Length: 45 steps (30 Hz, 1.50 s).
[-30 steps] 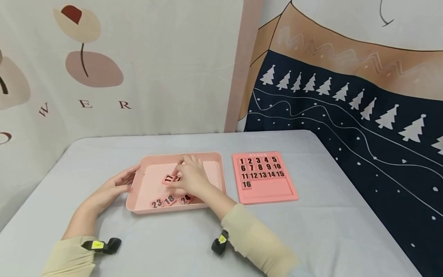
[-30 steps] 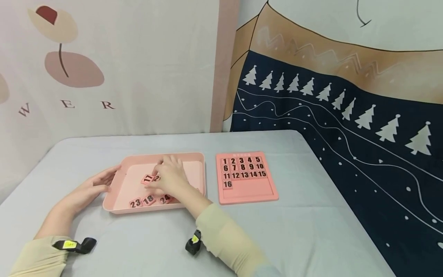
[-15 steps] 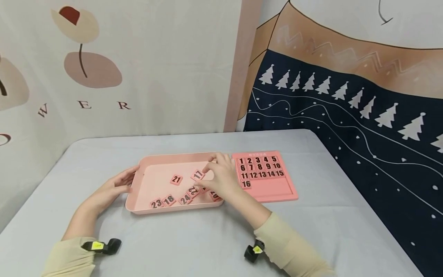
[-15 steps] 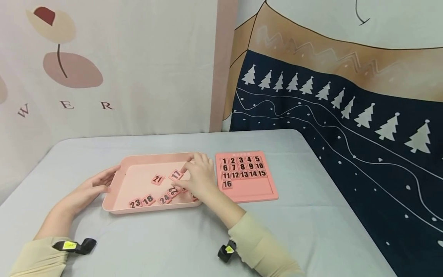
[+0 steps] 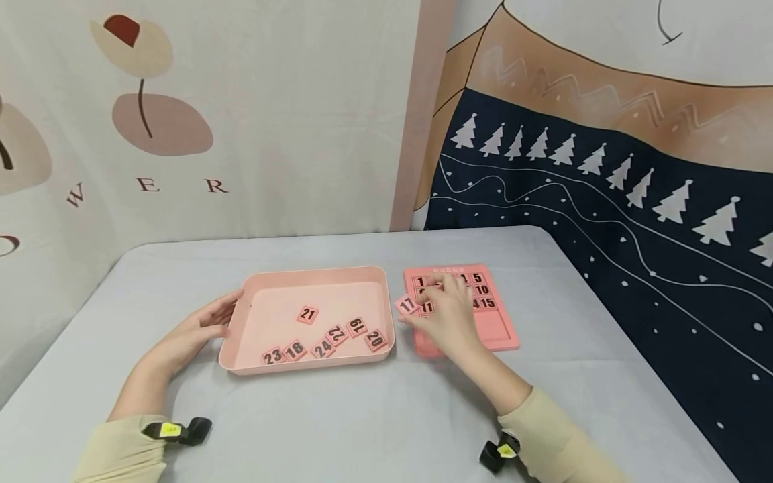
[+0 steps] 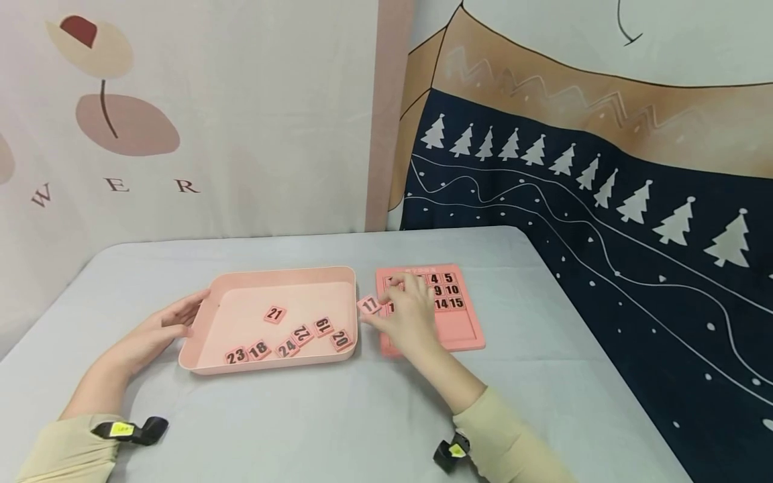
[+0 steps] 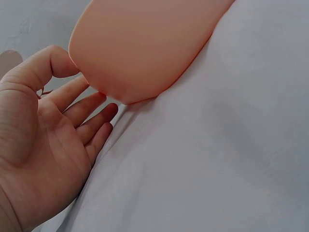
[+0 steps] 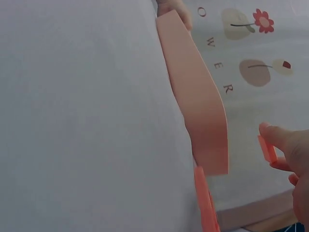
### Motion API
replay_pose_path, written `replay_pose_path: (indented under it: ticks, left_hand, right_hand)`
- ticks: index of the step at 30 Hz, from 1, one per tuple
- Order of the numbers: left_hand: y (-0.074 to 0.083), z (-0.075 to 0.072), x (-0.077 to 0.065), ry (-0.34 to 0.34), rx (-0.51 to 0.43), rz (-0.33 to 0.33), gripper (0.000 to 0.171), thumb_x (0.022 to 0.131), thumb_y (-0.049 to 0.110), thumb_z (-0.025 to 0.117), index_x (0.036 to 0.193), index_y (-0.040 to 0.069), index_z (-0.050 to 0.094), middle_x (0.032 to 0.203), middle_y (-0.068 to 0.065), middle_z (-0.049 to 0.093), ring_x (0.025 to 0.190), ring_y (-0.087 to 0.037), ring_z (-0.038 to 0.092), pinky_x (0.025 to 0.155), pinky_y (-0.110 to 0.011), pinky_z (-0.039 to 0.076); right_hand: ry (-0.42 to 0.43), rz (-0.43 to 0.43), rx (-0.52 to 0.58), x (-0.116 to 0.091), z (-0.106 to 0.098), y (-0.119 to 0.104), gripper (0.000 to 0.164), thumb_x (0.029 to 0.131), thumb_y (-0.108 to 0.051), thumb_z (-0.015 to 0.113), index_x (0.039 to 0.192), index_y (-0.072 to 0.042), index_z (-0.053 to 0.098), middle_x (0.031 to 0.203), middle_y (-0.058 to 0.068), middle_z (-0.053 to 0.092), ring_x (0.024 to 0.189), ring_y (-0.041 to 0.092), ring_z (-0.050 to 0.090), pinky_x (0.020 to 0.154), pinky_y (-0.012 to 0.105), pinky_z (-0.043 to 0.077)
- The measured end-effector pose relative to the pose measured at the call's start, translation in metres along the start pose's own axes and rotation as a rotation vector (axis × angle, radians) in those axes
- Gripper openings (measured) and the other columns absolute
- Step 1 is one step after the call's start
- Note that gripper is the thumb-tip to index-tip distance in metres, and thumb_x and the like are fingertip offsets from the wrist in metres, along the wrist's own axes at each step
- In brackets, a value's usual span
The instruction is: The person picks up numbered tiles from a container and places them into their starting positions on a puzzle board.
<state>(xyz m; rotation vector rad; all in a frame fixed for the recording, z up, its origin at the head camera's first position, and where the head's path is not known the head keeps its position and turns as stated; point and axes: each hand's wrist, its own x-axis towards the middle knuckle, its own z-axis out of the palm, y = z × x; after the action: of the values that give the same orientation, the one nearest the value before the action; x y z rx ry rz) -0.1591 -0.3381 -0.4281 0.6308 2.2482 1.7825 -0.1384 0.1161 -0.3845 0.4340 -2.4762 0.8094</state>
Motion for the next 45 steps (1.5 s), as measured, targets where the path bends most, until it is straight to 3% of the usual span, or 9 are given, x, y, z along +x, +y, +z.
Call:
replay_pose_path:
  ticks: [10, 22, 31, 45]
  left_hand:
    - [0.0, 0.001, -0.001, -0.008, -0.009, -0.003, 0.066, 0.091, -0.006, 0.052, 0.149, -0.004, 0.02, 0.156, -0.017, 0.017, 0.123, 0.007, 0.037, 0.095, -0.01, 0.033]
    - [0.002, 0.004, 0.002, -0.01, -0.005, -0.021, 0.067, 0.09, -0.005, 0.053, 0.15, -0.003, 0.022, 0.155, -0.023, 0.015, 0.122, 0.007, 0.037, 0.094, -0.01, 0.033]
    - [0.001, 0.003, 0.001, -0.004, -0.004, -0.018, 0.067, 0.09, -0.005, 0.053, 0.15, -0.003, 0.021, 0.156, -0.021, 0.016, 0.123, 0.008, 0.037, 0.094, -0.01, 0.033]
    - [0.002, 0.0, -0.002, -0.03, -0.01, 0.032, 0.064, 0.093, -0.005, 0.05, 0.15, -0.004, 0.02, 0.153, 0.0, 0.028, 0.125, 0.006, 0.036, 0.095, -0.011, 0.032]
  right_hand:
    - [0.015, 0.146, -0.016, -0.017, -0.017, 0.03, 0.035, 0.06, -0.033, 0.09, 0.072, -0.011, 0.066, 0.113, 0.012, 0.053, 0.108, 0.031, 0.041, 0.09, 0.049, 0.026]
    - [0.0, 0.213, -0.092, -0.032, -0.015, 0.054, 0.038, 0.062, -0.035, 0.089, 0.067, -0.012, 0.059, 0.116, 0.017, 0.054, 0.101, 0.031, 0.04, 0.084, 0.045, 0.028]
    - [-0.045, 0.257, -0.125, -0.035, -0.011, 0.059, 0.043, 0.06, -0.039, 0.089, 0.064, -0.012, 0.056, 0.11, 0.012, 0.053, 0.097, 0.031, 0.04, 0.085, 0.046, 0.028]
    - [-0.088, 0.275, -0.092, -0.034, -0.001, 0.063, 0.037, 0.061, -0.034, 0.089, 0.069, -0.01, 0.062, 0.108, 0.011, 0.053, 0.103, 0.032, 0.042, 0.091, 0.046, 0.03]
